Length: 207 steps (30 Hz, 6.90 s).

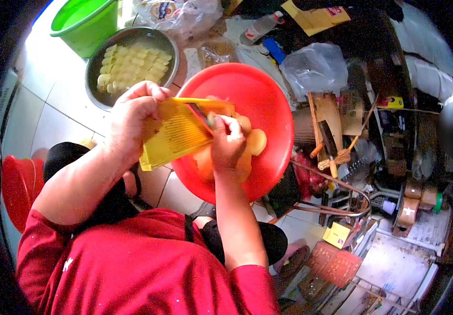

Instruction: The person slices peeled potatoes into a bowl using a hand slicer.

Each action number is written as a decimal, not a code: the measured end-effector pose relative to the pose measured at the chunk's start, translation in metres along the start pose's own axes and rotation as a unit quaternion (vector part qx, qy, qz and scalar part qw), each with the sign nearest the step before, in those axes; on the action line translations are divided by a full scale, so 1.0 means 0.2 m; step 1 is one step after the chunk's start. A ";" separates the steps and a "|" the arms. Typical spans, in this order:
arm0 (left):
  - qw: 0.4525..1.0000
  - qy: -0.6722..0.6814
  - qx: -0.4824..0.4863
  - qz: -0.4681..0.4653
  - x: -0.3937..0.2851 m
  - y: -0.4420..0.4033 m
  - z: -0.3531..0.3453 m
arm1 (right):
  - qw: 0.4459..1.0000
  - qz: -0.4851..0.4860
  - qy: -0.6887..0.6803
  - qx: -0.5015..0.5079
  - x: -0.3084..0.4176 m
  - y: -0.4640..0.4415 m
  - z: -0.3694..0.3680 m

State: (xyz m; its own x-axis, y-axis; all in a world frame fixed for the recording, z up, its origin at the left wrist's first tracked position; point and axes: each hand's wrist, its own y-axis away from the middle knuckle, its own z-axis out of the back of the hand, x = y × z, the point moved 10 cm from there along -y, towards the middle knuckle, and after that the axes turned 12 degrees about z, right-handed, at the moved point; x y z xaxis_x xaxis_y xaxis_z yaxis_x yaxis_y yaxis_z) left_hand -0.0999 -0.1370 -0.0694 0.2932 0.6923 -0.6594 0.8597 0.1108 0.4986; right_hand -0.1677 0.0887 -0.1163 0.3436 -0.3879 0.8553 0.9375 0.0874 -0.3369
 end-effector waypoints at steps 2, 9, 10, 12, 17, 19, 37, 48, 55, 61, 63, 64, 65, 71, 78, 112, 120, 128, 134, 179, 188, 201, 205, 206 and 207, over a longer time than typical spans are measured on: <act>1.000 -0.006 0.009 -0.012 -0.01 -0.01 0.01 | 0.998 0.024 -0.034 0.038 0.17 0.03 -0.06; 0.999 0.031 0.006 -0.015 -0.02 0.04 -0.01 | 0.997 0.067 0.040 0.005 0.16 0.02 -0.01; 1.000 0.014 0.010 -0.013 -0.02 0.03 -0.02 | 0.999 0.042 0.024 0.009 0.09 0.01 0.00; 1.000 0.018 0.014 -0.008 -0.01 0.03 -0.02 | 0.999 0.021 0.040 0.000 0.00 0.00 0.05; 0.999 0.029 0.024 -0.009 -0.02 0.03 -0.04 | 0.999 -0.037 -0.022 -0.011 -0.19 0.01 0.05; 0.999 0.035 0.027 -0.012 -0.03 0.03 -0.04 | 0.999 -0.034 -0.035 0.010 -0.07 0.03 -0.01; 1.000 0.028 0.005 0.012 0.00 0.06 -0.05 | 0.993 0.103 0.041 0.041 0.24 0.01 0.00; 0.999 0.022 0.031 -0.005 -0.01 0.07 -0.07 | 0.998 0.014 -0.036 0.050 0.08 -0.01 -0.03; 0.998 0.008 0.058 0.000 0.00 0.10 -0.11 | 0.994 0.033 0.100 -0.007 0.10 -0.22 -0.03; 0.998 0.018 0.057 0.001 0.04 0.07 -0.07 | 0.963 0.147 0.214 0.067 0.11 -0.21 -0.18; 0.999 0.020 0.050 0.002 0.04 0.08 -0.07 | 0.954 0.178 0.231 0.067 0.09 -0.21 -0.18; 0.999 0.018 0.051 0.002 0.04 0.07 -0.07 | 0.951 0.188 0.237 0.066 0.10 -0.21 -0.17; 0.998 0.016 0.054 0.003 0.04 0.07 -0.07 | 0.972 0.116 0.193 0.063 0.02 -0.22 -0.14; 0.998 0.005 0.062 -0.008 0.02 0.07 -0.09 | 0.984 0.057 0.164 0.038 -0.09 -0.21 -0.06; 0.997 0.009 0.080 -0.015 0.03 0.08 -0.12 | 0.971 0.041 0.232 0.030 -0.07 -0.19 0.01; 0.996 0.020 0.086 -0.005 0.05 0.07 -0.13 | 0.896 -0.037 0.404 0.181 -0.51 -0.25 0.24; 0.997 0.013 0.081 0.007 0.04 0.07 -0.12 | 0.966 -0.193 -0.157 0.071 -0.43 -0.17 0.27; 0.995 0.029 0.091 0.015 0.06 0.06 -0.13 | 0.995 0.014 0.002 0.097 -0.11 -0.11 0.18; 0.998 0.013 0.062 0.031 0.06 0.07 -0.10 | 0.981 0.112 0.085 0.133 0.18 -0.06 0.13; 0.998 0.025 0.054 0.024 0.06 0.04 -0.09 | 0.979 -0.152 -0.132 0.034 -0.01 -0.02 0.14; 0.997 0.031 0.068 0.026 0.06 0.04 -0.10 | 0.983 0.056 0.167 0.048 0.22 -0.01 0.19; 0.997 0.041 0.054 0.021 0.09 0.06 -0.07 | 0.982 0.057 0.179 0.010 0.08 0.03 0.19; 0.999 0.014 0.031 -0.001 0.05 0.05 -0.08 | 0.989 0.013 0.150 0.009 0.06 -0.01 0.19; 0.999 0.026 0.032 -0.001 0.04 0.06 -0.09 | 0.988 0.049 0.140 0.051 0.20 0.02 0.13; 0.999 0.028 0.031 -0.002 0.04 0.06 -0.09 | 0.979 0.114 0.144 0.087 0.44 0.05 0.08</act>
State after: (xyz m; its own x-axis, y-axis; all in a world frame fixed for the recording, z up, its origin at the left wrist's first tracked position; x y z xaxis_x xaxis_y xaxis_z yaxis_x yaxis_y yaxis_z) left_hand -0.0948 -0.1174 -0.0601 0.2672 0.7307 -0.6282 0.8857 0.0706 0.4588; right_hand -0.1264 0.0697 -0.0386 0.5377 -0.5812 0.6108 0.8427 0.3465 -0.4121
